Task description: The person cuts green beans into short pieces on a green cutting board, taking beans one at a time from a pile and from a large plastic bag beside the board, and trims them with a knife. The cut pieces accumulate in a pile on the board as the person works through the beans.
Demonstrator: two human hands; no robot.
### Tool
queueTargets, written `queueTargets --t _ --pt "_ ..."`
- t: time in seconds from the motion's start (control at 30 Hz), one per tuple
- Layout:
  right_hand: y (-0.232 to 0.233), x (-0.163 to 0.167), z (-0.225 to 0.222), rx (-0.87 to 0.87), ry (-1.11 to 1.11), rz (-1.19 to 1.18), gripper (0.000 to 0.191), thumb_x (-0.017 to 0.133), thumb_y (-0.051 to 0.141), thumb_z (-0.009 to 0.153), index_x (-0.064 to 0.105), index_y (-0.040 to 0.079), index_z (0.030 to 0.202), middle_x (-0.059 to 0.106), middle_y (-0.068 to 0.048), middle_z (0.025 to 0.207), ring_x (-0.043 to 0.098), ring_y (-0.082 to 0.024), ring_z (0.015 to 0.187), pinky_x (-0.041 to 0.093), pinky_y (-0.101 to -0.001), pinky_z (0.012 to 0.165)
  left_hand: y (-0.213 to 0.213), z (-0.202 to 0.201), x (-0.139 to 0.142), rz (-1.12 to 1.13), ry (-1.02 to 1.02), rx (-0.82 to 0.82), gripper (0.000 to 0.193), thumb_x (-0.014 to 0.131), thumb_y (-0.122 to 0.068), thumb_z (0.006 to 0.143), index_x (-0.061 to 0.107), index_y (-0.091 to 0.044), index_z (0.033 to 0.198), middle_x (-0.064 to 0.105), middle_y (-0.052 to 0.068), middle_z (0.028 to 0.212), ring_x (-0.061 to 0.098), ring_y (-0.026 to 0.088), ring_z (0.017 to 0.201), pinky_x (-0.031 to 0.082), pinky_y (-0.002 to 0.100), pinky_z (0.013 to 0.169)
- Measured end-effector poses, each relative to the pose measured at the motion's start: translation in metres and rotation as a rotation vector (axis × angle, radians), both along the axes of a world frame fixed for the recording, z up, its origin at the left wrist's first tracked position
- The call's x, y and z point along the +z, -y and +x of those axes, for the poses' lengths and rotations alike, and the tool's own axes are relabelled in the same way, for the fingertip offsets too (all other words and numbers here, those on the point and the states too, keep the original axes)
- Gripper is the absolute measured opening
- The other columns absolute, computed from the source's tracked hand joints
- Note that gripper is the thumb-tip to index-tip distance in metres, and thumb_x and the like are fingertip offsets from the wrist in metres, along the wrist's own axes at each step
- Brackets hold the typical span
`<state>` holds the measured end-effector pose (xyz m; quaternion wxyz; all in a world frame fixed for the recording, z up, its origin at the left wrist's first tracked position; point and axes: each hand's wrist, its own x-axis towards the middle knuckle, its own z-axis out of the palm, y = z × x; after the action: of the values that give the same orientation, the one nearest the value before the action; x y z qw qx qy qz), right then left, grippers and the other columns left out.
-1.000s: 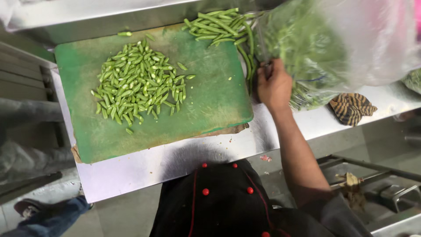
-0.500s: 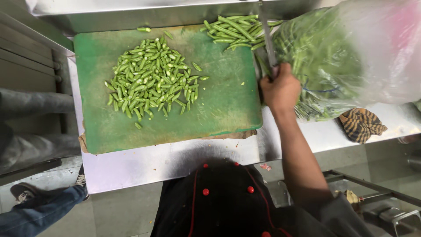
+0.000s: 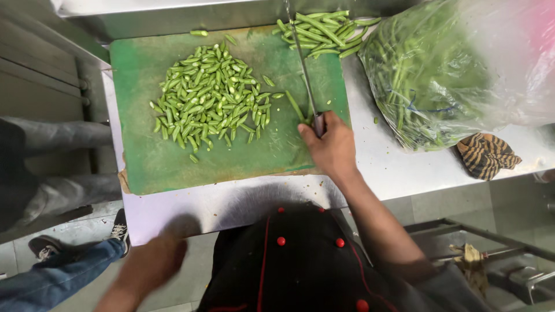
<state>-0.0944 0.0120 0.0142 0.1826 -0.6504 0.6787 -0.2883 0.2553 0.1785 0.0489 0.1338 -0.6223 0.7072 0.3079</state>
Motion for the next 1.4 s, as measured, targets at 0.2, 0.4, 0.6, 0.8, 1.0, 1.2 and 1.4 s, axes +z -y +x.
queueTargets --t 0.2,0.4,0.6,0.8,1.0,1.2,1.4 --pt "-0.028 0.01 -0.029 -0.138 0.121 0.008 0.034 0.084 0.026 0.088 0.065 -0.002 0.093 0.061 -0.012 0.071 0.056 -0.023 0.059 0.048 -0.0377 0.056 0.118 -0.107 -0.005 -0.664 -0.58 0.115 0.01 0.066 -0.016 0.095 0.072 -0.009 0.099 0.073 0.013 0.096 0.067 0.037 0.089 0.053 0.048 0.074" --pt "-0.1 0.032 -0.07 -0.382 0.295 0.314 0.03 0.077 0.027 0.091 0.066 0.0 0.1 0.063 -0.005 0.069 0.062 -0.012 0.058 0.052 -0.0309 0.053 0.134 -0.192 -0.024 -0.707 -0.447 -0.028 0.03 0.076 -0.029 0.083 0.067 -0.002 0.093 0.069 0.018 0.092 0.067 0.038 0.087 0.055 0.047 0.071" --pt "-0.143 0.039 -0.069 -0.502 0.281 0.468 0.031 0.077 0.032 0.089 0.069 0.004 0.099 0.064 -0.004 0.063 0.06 -0.014 0.054 0.048 -0.032 0.052 0.138 -0.18 -0.057 -0.703 -0.454 -0.013 0.014 0.073 -0.018 0.089 0.063 -0.008 0.088 0.071 0.015 0.087 0.07 0.037 0.075 0.057 0.049 0.067" --pt "-0.143 0.036 -0.07 -0.444 0.213 0.44 0.033 0.077 0.034 0.089 0.07 0.004 0.099 0.066 -0.006 0.064 0.061 -0.013 0.056 0.05 -0.032 0.056 0.151 -0.189 -0.057 -0.725 -0.467 0.087 0.018 0.071 -0.019 0.089 0.061 -0.008 0.1 0.071 0.017 0.08 0.069 0.041 0.067 0.056 0.052 0.059" --pt "-0.145 0.043 -0.083 -0.322 0.203 0.479 0.032 0.077 0.034 0.087 0.071 0.005 0.099 0.065 -0.008 0.063 0.059 -0.014 0.057 0.049 -0.0335 0.057 0.17 -0.213 -0.04 -0.694 -0.281 0.079 0.044 0.079 -0.04 0.088 0.059 -0.002 0.097 0.069 0.021 0.074 0.07 0.043 0.065 0.056 0.052 0.056" --pt "-0.156 0.05 -0.104 -0.23 0.139 0.61 0.034 0.077 0.036 0.086 0.073 0.005 0.099 0.066 -0.009 0.064 0.058 -0.017 0.056 0.049 -0.0355 0.056 0.175 -0.211 -0.038 -0.61 -0.303 0.104 0.028 0.076 -0.022 0.089 0.06 -0.003 0.102 0.072 0.021 0.084 0.071 0.042 0.075 0.057 0.052 0.066" --pt "-0.159 0.048 -0.121 0.022 0.12 0.641 0.037 0.078 0.038 0.083 0.073 0.005 0.1 0.068 -0.008 0.066 0.059 -0.017 0.058 0.05 -0.0353 0.057 0.148 -0.168 -0.034 -0.619 -0.41 0.133 0.025 0.081 -0.017 0.085 0.064 -0.007 0.1 0.073 0.018 0.088 0.071 0.04 0.08 0.054 0.052 0.068"
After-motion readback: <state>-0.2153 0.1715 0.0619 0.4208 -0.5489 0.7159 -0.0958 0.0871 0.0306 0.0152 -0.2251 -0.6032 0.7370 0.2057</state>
